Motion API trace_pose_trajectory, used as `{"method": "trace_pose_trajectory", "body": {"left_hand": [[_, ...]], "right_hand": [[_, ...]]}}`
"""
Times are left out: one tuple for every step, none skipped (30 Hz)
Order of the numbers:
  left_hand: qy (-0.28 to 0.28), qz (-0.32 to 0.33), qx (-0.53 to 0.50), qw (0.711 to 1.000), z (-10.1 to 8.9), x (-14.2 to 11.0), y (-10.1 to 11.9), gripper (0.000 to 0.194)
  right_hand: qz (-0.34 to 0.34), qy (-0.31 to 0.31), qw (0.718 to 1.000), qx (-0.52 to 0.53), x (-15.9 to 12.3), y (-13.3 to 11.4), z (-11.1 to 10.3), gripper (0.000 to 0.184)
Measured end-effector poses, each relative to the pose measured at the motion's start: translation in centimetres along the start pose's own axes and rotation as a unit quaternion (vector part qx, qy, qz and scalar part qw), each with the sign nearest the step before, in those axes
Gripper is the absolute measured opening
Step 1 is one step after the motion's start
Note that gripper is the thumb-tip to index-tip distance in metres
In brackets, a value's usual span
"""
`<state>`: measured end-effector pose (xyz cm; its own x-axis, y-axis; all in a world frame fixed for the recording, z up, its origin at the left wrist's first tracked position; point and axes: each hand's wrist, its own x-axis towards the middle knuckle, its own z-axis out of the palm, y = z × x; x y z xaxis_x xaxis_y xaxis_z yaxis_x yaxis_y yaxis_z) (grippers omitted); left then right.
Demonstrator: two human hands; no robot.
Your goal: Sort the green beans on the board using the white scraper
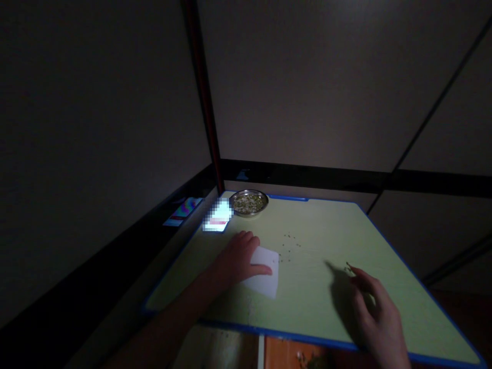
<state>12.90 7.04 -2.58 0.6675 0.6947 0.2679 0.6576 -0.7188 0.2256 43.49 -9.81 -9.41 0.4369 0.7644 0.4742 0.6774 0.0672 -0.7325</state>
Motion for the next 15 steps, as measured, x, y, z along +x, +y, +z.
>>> {"method": "trace_pose_trajectory", "body": {"left_hand": [[0.000, -0.003, 0.001, 1.000, 0.2, -0.2, -0.2, 0.052], [0.001, -0.009, 0.001, 1.000, 0.2, -0.5, -0.5, 0.051], [-0.001, -0.015, 0.001, 1.000, 0.3, -0.8, -0.7, 0.051], [-0.003, -0.021, 0.001, 1.000, 0.3, -1.1, -0.9, 0.050], [-0.006, -0.028, 0.001, 1.000, 0.3, -1.4, -1.1, 0.051], [-0.011, -0.035, 0.001, 0.999, 0.2, -1.7, -1.3, 0.051], [-0.015, -0.041, 0.001, 0.999, 0.2, -2.1, -1.5, 0.052], [-0.016, -0.047, 0.001, 0.999, 0.1, -2.4, -1.6, 0.053], [-0.019, -0.050, 0.001, 0.999, 0.1, -2.8, -1.6, 0.053], [-0.022, -0.053, 0.000, 0.998, 0.0, -3.1, -1.6, 0.053], [-0.025, -0.057, -0.001, 0.998, 0.0, -3.4, -1.5, 0.053], [-0.028, -0.062, -0.003, 0.998, -0.1, -3.7, -1.4, 0.052], [-0.030, -0.068, -0.005, 0.997, -0.1, -4.1, -1.3, 0.052], [-0.032, -0.073, -0.008, 0.997, -0.2, -4.4, -1.1, 0.052], [-0.033, -0.078, -0.011, 0.996, -0.2, -4.7, -0.9, 0.053]], "right_hand": [[0.001, -0.001, 1.000, -0.003, -0.2, 0.2, 0.1, 0.034], [0.000, -0.006, 1.000, -0.009, -0.3, 0.3, 0.2, 0.034], [-0.005, -0.016, 1.000, -0.018, -0.3, 0.3, 0.4, 0.033], [-0.011, -0.025, 0.999, -0.029, -0.3, 0.3, 0.5, 0.033], [-0.017, -0.032, 0.999, -0.040, -0.2, 0.2, 0.6, 0.032], [-0.024, -0.037, 0.998, -0.048, -0.2, 0.2, 0.6, 0.032], [-0.029, -0.038, 0.997, -0.053, -0.2, 0.1, 0.6, 0.031], [-0.033, -0.037, 0.997, -0.056, -0.2, 0.0, 0.6, 0.031], [-0.035, -0.038, 0.997, -0.058, -0.2, 0.0, 0.6, 0.030], [-0.036, -0.041, 0.997, -0.059, -0.2, -0.1, 0.5, 0.030], [-0.036, -0.046, 0.996, -0.060, -0.2, -0.2, 0.4, 0.030], [-0.037, -0.050, 0.996, -0.063, -0.2, -0.3, 0.3, 0.030], [-0.037, -0.054, 0.996, -0.066, -0.2, -0.4, 0.2, 0.029], [-0.038, -0.056, 0.995, -0.069, -0.1, -0.5, 0.2, 0.029], [-0.039, -0.057, 0.995, -0.071, -0.1, -0.5, 0.1, 0.029]]}}
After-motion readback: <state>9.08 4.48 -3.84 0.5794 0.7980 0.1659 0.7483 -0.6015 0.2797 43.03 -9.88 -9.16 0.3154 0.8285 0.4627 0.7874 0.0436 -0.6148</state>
